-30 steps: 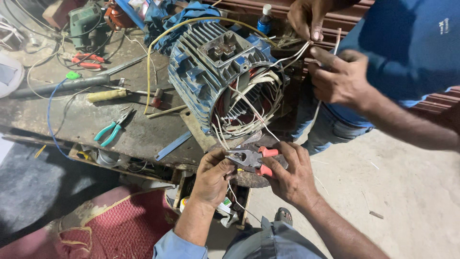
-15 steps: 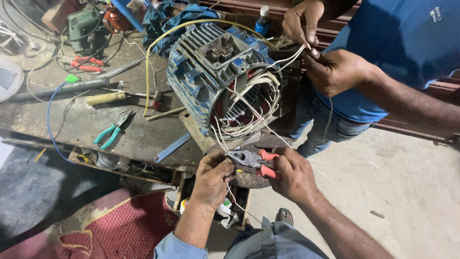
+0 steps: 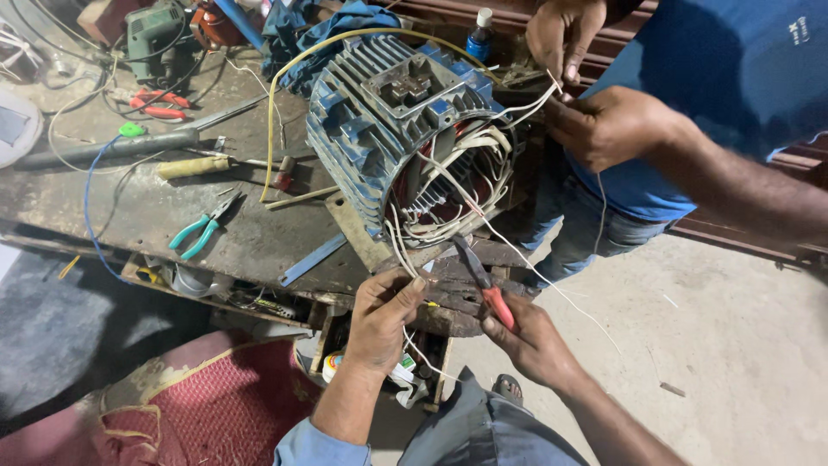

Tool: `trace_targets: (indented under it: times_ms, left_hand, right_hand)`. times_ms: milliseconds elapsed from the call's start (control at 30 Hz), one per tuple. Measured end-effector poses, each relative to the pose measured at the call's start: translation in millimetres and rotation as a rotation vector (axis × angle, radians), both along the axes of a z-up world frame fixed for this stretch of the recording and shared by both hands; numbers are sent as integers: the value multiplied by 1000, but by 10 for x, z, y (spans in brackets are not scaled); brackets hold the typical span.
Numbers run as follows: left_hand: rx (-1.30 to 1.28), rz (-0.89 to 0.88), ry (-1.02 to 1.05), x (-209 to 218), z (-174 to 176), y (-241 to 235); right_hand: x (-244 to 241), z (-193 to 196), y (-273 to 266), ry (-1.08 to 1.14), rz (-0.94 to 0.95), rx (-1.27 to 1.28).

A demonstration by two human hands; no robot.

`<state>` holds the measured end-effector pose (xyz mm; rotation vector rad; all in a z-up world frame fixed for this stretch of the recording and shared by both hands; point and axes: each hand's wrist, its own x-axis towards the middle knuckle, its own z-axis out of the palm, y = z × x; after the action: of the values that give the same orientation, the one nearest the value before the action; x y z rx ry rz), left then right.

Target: The person works on an electric motor stator, using pliers to strip and cut wires while another person assists by holding and arranging the windings. The task involves careful manipulation of insulated wires and tools on a cluttered workbench.

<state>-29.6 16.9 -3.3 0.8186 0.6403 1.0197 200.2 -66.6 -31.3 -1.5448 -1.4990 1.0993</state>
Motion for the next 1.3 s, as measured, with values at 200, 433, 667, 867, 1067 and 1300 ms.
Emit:
trace_targets:
  times_ms: [200,433,667,867,1067,1300]
  left_hand:
    - [7,-9,33,-10,111,-5]
    - [83,-26,117,-101,101,67]
    - [110,-47,166,-132,51,97]
    - [241,-14,341,-125,161,85]
    - [409,50,620,-119,257,63]
    - [469,82,664,-148,185,46]
  right_hand:
    - [78,298,-72,-487,80,358]
    - [270,675,-31,-1000,63,492]
    - [353,923,0,-1045,109,632]
    - [428,799,6,-947,198,408]
    - [393,478,-230,502,307,-764]
    - [286,182,-398,-130,244,-261]
